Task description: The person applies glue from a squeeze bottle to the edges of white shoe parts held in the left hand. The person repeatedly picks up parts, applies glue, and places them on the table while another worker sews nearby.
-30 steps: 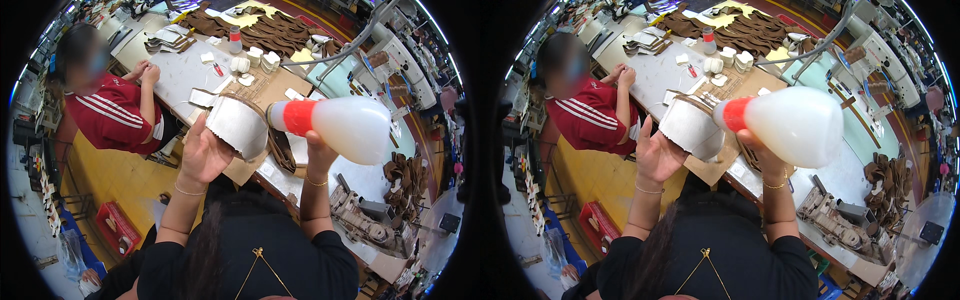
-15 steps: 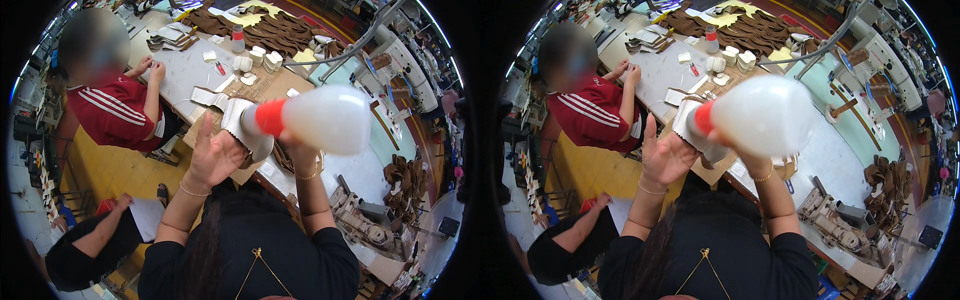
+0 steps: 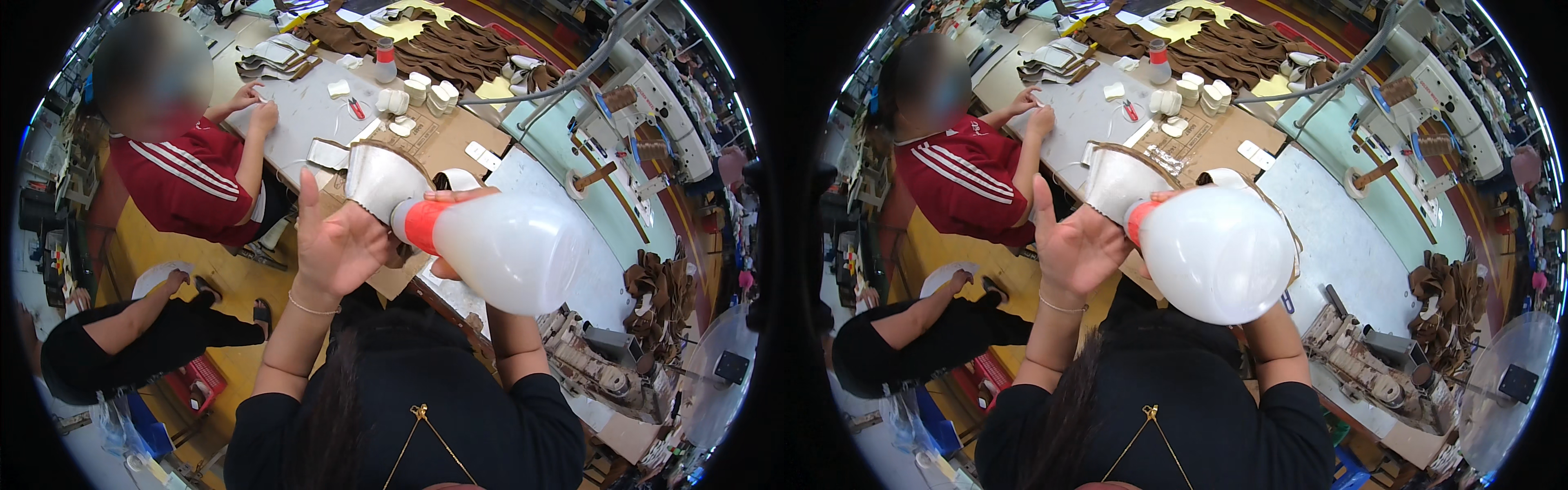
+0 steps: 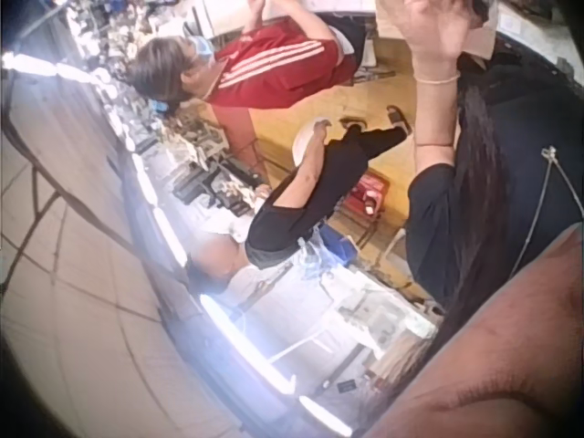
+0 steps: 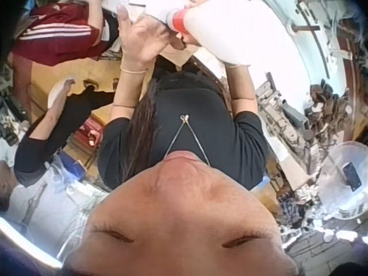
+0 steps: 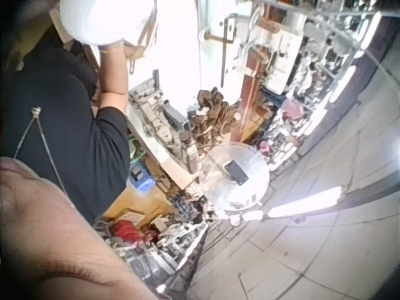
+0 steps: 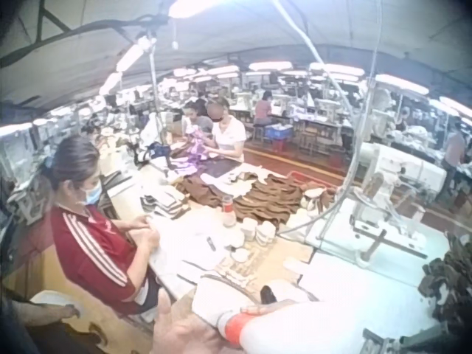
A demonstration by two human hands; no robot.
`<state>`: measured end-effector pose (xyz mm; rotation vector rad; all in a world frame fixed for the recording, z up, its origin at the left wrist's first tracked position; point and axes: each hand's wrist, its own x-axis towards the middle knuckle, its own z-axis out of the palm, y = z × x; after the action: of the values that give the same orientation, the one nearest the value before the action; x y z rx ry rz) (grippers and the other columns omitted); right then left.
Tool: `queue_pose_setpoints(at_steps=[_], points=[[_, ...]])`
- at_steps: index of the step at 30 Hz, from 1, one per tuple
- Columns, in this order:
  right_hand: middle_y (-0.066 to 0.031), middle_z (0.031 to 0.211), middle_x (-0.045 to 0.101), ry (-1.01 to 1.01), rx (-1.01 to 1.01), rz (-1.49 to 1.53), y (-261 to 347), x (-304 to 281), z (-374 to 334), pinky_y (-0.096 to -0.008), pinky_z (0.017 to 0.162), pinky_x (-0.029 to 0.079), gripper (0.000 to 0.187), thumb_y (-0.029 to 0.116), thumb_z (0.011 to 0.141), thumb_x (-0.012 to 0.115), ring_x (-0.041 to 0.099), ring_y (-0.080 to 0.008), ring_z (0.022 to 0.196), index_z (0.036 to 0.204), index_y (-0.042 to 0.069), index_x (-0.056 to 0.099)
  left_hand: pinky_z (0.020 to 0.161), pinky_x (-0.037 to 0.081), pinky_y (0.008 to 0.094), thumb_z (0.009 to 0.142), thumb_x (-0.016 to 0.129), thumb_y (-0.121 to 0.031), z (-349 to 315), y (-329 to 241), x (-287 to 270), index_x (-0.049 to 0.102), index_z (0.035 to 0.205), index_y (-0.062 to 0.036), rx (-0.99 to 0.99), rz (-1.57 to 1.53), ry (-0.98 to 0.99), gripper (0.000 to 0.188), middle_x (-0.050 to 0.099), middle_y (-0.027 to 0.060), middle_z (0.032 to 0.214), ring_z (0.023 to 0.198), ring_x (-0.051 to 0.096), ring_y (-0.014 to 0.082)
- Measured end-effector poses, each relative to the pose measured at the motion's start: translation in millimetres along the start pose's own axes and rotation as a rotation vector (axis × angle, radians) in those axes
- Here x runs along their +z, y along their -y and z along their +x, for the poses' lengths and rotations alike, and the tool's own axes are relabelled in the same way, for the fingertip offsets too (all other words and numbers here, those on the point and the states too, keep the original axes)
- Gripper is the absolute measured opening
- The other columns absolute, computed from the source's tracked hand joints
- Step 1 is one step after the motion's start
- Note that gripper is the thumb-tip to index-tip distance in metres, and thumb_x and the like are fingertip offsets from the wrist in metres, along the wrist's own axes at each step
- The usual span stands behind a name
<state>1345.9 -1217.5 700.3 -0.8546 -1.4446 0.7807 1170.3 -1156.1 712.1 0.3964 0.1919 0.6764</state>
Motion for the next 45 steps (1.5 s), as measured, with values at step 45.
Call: queue_pose_setpoints(at_steps=[45], points=[[-0.0037, 0.089, 0.065, -0.578, -0.064, -0.218, -15.6, -21.6, 18.1, -0.031, 0.076, 0.048, 0.034, 0.034, 0.073, 0.071, 0.061, -0.0202, 0.08, 0.092, 0.006, 0.064, 0.102, 0.025, 0.0504, 0.08, 0.037, -0.064, -0.8, 3.3, -24.3, 0.024, 0.135, 0.0006, 0.061, 0.075, -0.07, 0.085, 0.032, 0.0179, 0.136, 0.125, 0.033, 0.0332]])
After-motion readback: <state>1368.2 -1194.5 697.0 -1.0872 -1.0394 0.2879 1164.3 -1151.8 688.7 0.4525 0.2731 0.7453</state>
